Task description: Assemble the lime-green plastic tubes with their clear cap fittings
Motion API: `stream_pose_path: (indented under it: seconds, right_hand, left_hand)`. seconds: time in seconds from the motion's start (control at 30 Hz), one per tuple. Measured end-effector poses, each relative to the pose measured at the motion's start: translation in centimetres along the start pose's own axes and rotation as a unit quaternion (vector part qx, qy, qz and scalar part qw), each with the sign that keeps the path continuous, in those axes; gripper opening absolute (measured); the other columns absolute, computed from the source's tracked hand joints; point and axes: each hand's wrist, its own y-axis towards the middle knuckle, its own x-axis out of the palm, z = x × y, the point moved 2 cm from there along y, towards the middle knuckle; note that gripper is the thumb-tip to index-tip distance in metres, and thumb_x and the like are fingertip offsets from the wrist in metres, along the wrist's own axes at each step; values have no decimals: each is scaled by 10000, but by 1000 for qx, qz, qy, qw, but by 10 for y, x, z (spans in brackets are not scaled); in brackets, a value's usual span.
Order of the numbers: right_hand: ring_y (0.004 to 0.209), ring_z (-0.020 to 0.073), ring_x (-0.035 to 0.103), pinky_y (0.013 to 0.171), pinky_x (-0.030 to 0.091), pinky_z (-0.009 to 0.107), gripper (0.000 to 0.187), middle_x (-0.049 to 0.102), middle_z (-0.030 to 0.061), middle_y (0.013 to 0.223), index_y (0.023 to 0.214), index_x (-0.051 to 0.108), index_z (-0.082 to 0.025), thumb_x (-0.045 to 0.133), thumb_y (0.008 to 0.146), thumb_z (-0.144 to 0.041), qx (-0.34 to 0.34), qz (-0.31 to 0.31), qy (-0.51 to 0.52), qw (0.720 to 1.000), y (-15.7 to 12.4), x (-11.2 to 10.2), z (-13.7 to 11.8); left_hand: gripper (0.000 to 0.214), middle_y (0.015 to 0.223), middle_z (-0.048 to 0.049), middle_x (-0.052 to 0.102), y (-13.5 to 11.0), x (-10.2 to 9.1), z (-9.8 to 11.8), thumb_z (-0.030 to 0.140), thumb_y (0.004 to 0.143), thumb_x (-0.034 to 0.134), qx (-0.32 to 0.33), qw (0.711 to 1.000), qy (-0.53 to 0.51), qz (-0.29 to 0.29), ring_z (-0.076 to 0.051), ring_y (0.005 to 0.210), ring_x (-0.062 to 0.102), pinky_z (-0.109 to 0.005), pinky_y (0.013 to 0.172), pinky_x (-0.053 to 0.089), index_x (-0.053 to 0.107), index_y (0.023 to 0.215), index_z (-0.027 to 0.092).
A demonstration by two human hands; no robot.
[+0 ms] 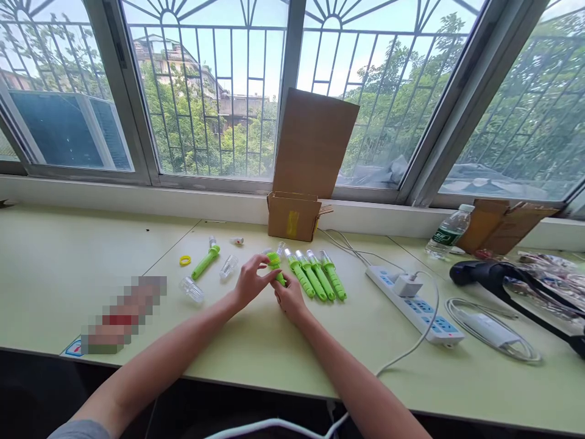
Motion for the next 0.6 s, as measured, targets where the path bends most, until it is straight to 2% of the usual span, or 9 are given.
stream_pose_path:
  seconds: [0.6]
  right_hand:
    - [249,43,244,268,177,184,407,418,-108,391,760,485,-206,623,740,-589,17,-43,3,999,2,-4,4]
  left_hand:
    - [334,853,-28,650,1,-2,1,506,776,668,-4,1000,-11,-2,-151,779,650,-324,714,598,572,872,201]
